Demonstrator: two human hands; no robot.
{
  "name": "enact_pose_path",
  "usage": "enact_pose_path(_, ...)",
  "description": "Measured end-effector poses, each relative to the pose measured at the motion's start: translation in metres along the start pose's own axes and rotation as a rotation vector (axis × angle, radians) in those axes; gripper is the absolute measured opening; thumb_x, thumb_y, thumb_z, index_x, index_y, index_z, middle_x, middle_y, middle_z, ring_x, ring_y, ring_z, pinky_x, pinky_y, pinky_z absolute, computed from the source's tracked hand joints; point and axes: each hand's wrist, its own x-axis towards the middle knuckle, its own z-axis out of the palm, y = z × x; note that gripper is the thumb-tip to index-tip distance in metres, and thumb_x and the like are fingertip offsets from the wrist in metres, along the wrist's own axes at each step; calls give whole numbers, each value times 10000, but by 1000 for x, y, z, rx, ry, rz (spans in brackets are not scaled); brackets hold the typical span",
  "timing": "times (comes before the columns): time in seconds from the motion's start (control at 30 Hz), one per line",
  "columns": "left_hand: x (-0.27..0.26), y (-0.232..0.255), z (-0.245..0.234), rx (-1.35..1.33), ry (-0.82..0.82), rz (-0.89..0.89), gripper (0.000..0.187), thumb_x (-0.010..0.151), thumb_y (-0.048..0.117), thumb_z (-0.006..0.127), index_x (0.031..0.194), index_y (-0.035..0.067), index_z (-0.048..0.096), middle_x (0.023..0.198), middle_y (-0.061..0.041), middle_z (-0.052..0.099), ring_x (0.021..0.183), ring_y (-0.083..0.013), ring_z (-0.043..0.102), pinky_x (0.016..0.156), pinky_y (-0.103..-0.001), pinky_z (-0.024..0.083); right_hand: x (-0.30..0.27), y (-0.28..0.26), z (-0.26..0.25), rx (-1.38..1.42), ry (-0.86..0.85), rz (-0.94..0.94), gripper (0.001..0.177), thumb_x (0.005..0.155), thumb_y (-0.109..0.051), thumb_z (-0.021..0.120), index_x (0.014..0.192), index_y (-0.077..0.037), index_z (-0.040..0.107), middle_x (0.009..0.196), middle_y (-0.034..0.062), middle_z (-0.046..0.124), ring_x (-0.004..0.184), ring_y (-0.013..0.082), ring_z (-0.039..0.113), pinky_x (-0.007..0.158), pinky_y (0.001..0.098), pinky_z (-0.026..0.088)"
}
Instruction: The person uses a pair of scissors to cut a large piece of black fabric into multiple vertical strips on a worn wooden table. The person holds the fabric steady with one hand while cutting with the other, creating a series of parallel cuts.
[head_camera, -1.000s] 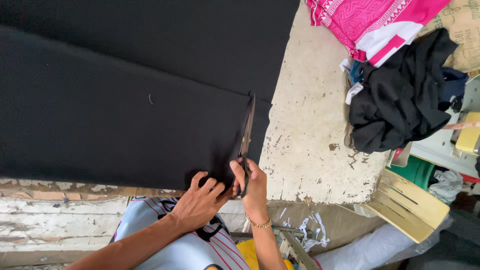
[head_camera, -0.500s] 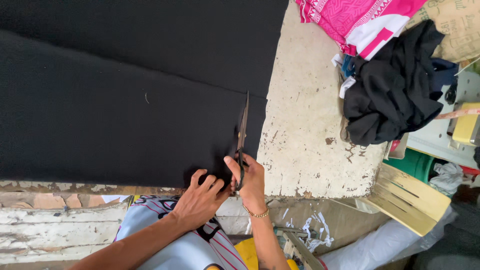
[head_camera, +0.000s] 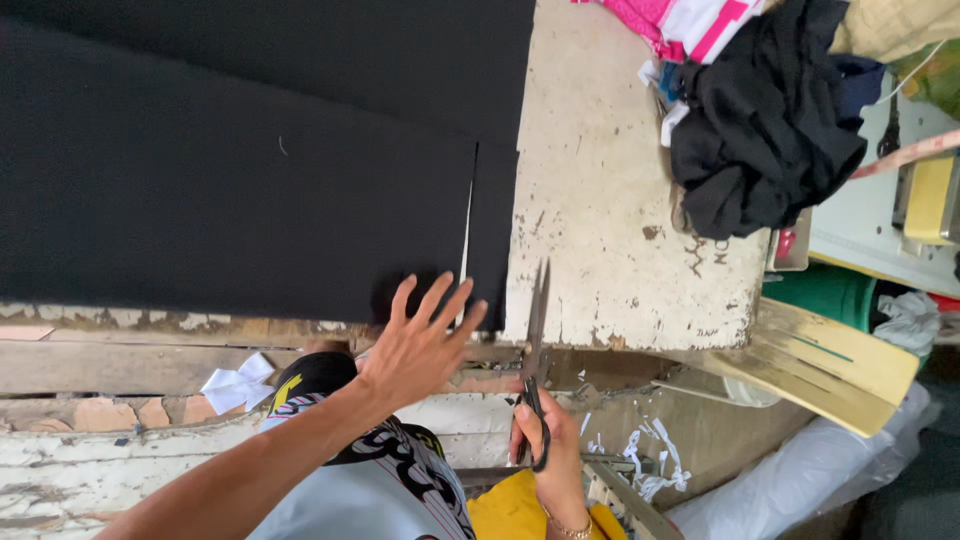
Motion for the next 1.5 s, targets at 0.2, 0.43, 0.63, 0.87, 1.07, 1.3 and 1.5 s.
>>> enact_pose_path(0.2, -17, 3, -10, -126, 45, -36, 546, 975, 509, 560, 1403, 171, 582, 1556, -197, 433, 1445, -374, 391, 1133, -600, 324, -39, 47, 4, -92, -8, -23, 451, 925, -385, 611, 1217, -59, 719, 550, 9, 574, 459, 132, 575, 450, 283, 509)
enact_pose_path(0.43, -53, -8, -6, -65, 90, -142, 596, 1033, 458, 515, 1520, 118, 469, 1606, -210, 393, 1509, -357, 339, 1202, -587, 282, -65, 78, 28, -38, -112, 79, 380, 890, -274, 699, 1208, -67, 729, 552, 34, 570, 464, 137, 583, 442, 264, 489)
enact_pose_path(0.63, -68, -36, -16, -141, 294, -102, 260, 1001, 172, 661, 1203, 16, 709, 1302, -193, 626, 1260, -341, 582, 1077, -509, 454, -72, 72, 53, 1, -201, 278, 315, 921, -99, 669, 1228, -34, 697, 535, 80, 517, 425, 154, 491, 462, 282, 429)
enact_pose_path(0.87, -72, -47, -20, -182, 339, -98, 157, 983, 71, 697, 1129, 15, 702, 1232, -159, 616, 1171, -329, 571, 957, -521, 491, -65, 63, 75, -62, -262, 280, 401, 884, -233, 695, 1249, -69, 682, 573, 54, 564, 439, 130, 526, 478, 254, 416)
enact_pose_path(1.07, -65, -60, -22, -188, 310, -92, 145, 966, 51, 715, 1110, 49, 700, 1207, -126, 611, 1111, -311, 560, 908, -508, 474, -56, 47, 101, -66, -289, 217, 427, 904, -299, 667, 1276, -94, 636, 597, 63, 573, 497, 134, 560, 522, 255, 420)
enact_pose_path(1.3, -68, -71, -9, -214, 269, -45, 381, 808, 38, 841, 1154, 69, 686, 1230, -127, 597, 1122, -318, 549, 904, -506, 469, -45, 42, 126, -72, -248, 143, 420, 898, -323, 687, 1247, -103, 610, 658, 4, 577, 576, 106, 590, 565, 254, 483)
enact_pose_path(1.5, -58, -74, -19, -253, 348, -23, 197, 917, 11, 765, 1098, 63, 710, 1146, -97, 608, 1027, -290, 560, 879, -460, 467, -39, 33, 139, -70, -208, 181, 389, 902, -273, 686, 1245, -107, 608, 628, -9, 558, 555, 97, 577, 534, 250, 464)
